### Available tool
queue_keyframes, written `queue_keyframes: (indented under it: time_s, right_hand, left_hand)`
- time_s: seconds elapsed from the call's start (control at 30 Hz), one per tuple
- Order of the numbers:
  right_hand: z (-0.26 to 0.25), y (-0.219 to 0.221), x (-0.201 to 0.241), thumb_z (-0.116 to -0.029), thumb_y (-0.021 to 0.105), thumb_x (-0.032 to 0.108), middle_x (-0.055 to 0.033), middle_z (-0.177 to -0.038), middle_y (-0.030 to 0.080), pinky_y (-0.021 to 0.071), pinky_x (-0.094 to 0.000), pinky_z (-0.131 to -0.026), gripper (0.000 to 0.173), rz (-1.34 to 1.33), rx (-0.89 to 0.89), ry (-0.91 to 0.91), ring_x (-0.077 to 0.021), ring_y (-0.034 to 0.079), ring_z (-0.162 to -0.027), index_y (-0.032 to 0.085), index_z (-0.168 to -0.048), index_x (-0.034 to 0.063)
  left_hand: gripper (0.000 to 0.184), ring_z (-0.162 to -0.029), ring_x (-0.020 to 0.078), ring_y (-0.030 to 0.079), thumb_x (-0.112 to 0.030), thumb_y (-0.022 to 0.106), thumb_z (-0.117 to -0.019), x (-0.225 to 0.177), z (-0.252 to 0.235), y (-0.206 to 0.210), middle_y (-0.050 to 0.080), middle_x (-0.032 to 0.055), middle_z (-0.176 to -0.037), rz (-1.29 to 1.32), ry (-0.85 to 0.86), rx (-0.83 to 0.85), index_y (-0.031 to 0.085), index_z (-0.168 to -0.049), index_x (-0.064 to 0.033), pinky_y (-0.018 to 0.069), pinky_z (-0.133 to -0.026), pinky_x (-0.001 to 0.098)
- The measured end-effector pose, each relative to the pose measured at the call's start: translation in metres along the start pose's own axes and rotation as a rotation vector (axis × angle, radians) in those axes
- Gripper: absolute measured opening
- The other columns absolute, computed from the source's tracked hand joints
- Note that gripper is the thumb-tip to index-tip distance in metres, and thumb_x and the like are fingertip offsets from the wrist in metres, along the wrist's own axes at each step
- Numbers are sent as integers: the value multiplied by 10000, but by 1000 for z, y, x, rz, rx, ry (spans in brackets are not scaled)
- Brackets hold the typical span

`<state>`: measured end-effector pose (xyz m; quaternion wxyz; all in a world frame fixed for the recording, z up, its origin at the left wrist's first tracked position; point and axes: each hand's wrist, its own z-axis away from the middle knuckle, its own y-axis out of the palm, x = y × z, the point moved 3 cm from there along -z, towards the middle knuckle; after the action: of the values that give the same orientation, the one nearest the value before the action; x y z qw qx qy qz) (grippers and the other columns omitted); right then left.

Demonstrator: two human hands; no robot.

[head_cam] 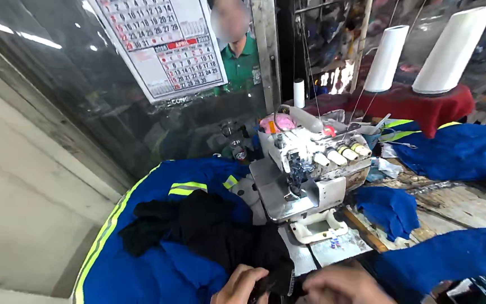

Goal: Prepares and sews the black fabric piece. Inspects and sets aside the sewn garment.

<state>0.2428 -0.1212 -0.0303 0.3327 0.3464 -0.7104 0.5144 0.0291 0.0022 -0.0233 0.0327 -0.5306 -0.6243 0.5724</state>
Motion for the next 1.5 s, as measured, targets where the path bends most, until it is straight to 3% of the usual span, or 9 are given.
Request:
queue_keyframes:
  time_s: [0.13,0.27,0.53,0.8,0.97,1.2,1.3,1.43,1.5]
  right_hand:
    - [-29,-35,-8,-1015,604,332,54,-1030,724,607,-273,-606,223,102,-158,87,-60,681,-725,736,-1138,203]
    - [-34,-6,-6,-990,646,399,14,-1086,737,629,-342,-653,392,-34,11,210,-102,704,-730,675,-1302,163]
    - [-6,-24,-32,-989,646,392,56,-861,736,605,-297,-654,237,-59,42,286,-66,691,-715,760,-1008,185]
    - [2,1,-34,-1026,593,411,16,-893,704,579,-309,-649,350,-152,-15,212,-91,655,-708,692,-1258,169]
    - [5,0,-47,-1021,595,349,37,-839,683,557,-280,-616,230,-196,-95,222,-72,639,-693,724,-1011,159]
    - [35,-23,-53,-1011,590,331,53,-862,668,524,-248,-596,201,-130,-140,189,-53,606,-687,726,-992,184]
    - [38,-25,-48,-1003,602,319,50,-885,669,529,-237,-611,191,-120,-143,180,-49,609,-705,727,-989,175]
    - [41,-23,-45,-993,628,318,47,-896,670,528,-220,-603,182,-139,-162,172,-37,606,-698,731,-985,168]
    - [41,-22,-43,-994,629,312,46,-891,668,524,-217,-594,177,-155,-157,168,-38,603,-690,729,-979,167]
  left_hand:
    - [233,-1000,97,710,-211,739,-925,4,5,3,734,37,-1136,74,4,-50,761,-1146,-140,615,-842,288]
    - [241,-1021,123,711,-235,722,-956,-1,2,2,730,69,-1147,81,32,-15,751,-1163,-114,607,-868,312]
    - [239,-919,40,686,-218,719,-898,10,-2,18,709,-30,-1082,-45,37,-52,762,-1132,-196,614,-747,259]
    - [266,-965,49,682,-250,777,-882,5,-7,21,704,-36,-1087,98,-2,-6,759,-1136,-172,615,-795,232]
    - [249,-967,45,674,-241,759,-894,3,-3,23,690,-36,-1101,19,-30,-9,764,-1137,-189,612,-788,229]
    - [285,-931,46,664,-304,765,-878,-1,-2,23,675,-26,-1113,8,-56,-16,762,-1146,-208,596,-718,211]
    - [382,-1072,167,680,-338,714,-959,-31,7,1,652,111,-1255,141,-111,-30,708,-1247,-87,631,-822,305]
    - [414,-672,89,596,-306,405,-1112,-69,29,5,672,54,-929,282,-135,29,620,-1298,-3,514,-548,273]
    - [385,-643,128,618,-262,385,-1119,-77,38,39,661,56,-841,374,-211,151,576,-1318,7,550,-558,332]
